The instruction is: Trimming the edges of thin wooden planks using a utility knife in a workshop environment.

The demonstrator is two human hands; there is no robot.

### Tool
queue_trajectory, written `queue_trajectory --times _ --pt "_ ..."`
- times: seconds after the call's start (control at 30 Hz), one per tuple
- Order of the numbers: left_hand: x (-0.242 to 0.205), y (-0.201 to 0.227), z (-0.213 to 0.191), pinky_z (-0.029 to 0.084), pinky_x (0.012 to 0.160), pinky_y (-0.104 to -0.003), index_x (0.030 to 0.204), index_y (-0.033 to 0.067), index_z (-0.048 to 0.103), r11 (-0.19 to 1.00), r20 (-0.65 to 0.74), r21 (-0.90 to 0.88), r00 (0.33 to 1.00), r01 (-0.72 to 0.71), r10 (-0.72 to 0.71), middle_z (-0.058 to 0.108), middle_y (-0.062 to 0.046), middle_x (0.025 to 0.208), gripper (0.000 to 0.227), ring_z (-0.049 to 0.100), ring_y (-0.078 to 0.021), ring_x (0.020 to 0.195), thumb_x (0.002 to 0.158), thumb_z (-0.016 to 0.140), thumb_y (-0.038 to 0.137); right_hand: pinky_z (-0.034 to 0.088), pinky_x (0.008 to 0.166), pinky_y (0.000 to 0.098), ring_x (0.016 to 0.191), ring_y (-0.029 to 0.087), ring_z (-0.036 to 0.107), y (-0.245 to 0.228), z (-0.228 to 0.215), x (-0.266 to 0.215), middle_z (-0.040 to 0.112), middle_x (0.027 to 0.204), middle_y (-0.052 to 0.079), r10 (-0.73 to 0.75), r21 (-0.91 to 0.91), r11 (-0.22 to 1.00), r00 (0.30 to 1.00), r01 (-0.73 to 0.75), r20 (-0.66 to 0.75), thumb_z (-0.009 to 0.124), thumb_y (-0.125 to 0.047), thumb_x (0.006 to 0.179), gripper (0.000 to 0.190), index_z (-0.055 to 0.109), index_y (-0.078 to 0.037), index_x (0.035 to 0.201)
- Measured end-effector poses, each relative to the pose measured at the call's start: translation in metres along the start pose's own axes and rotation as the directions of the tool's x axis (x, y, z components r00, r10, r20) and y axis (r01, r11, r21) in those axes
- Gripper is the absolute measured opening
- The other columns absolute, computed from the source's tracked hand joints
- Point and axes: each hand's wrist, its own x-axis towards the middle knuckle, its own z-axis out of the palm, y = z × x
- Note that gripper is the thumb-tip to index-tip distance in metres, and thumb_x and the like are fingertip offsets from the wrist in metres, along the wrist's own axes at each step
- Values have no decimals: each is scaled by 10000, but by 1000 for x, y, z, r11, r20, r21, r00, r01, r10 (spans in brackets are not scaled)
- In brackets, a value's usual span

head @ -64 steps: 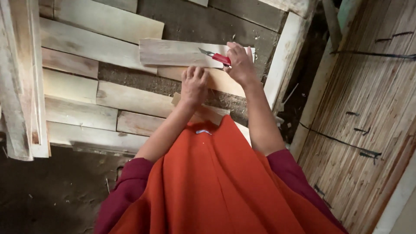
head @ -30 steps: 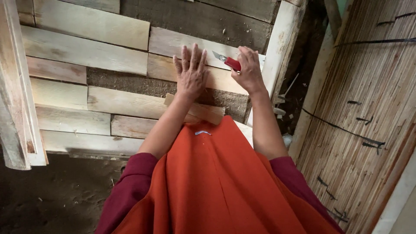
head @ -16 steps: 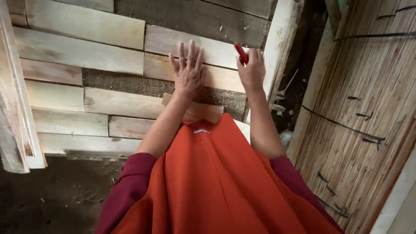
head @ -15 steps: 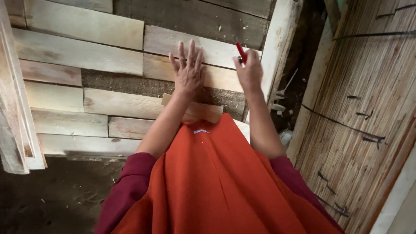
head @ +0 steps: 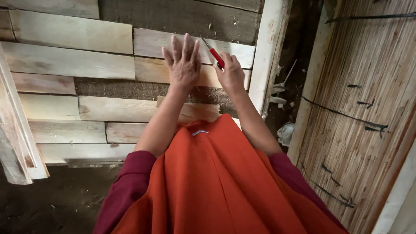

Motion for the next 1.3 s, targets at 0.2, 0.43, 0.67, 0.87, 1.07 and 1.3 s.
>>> queue_trajectory --times 0.2,0.43,0.67,0.87,1.07,1.3 --pt "12 -20 36 -225 1098 -603 1595 241 -28 947 -366 322 919 -24 147 -248 -50 1603 633 -248 -358 1431 1079 198 529 666 604 396 859 305 730 -6 -7 10 691 1134 161 107 31 993 986 -112 130 787 -225 918 484 483 -104 1275" --pt "16 -27 47 -206 1088 -640 1599 261 4 939 -368 343 917 -21 156 -215 -36 1617 677 -233 -377 1435 1050 229 588 643 567 394 838 308 732 -5 -6 12 689 1177 175 123 47 990 980 -132 158 774 -262 927 501 473 -101 1294" --pt "15 -26 44 -197 1102 -636 1608 270 19 934 -386 358 907 -20 167 -213 -35 1624 669 -232 -373 1446 1063 229 596 636 578 385 839 291 729 -8 -9 13 682 1189 157 171 80 978 963 -191 207 766 -263 927 500 450 -125 1289" --pt "7 -15 33 -220 1101 -617 1573 221 -69 937 -371 350 919 5 134 -279 -63 1590 650 -274 -350 1427 1072 162 565 602 752 440 1066 337 697 -14 -24 4 654 1326 141 166 153 968 965 -199 204 742 -417 911 564 463 -182 1341" --pt "-36 22 -18 -170 1135 -603 1565 146 -58 985 -124 170 992 15 6 -231 -71 1592 662 -263 -339 1421 1069 203 498 613 687 324 796 226 637 -47 -58 -32 602 982 88 128 257 952 978 -168 164 624 -412 1001 370 523 -99 1171" --pt "-86 19 54 161 1108 -688 1423 161 494 998 -371 -42 929 -36 18 503 -115 1439 570 321 -424 1398 883 589 321 578 741 533 858 388 730 -28 -10 -83 705 873 134 92 270 956 991 -116 100 699 -477 934 368 567 -177 1101"
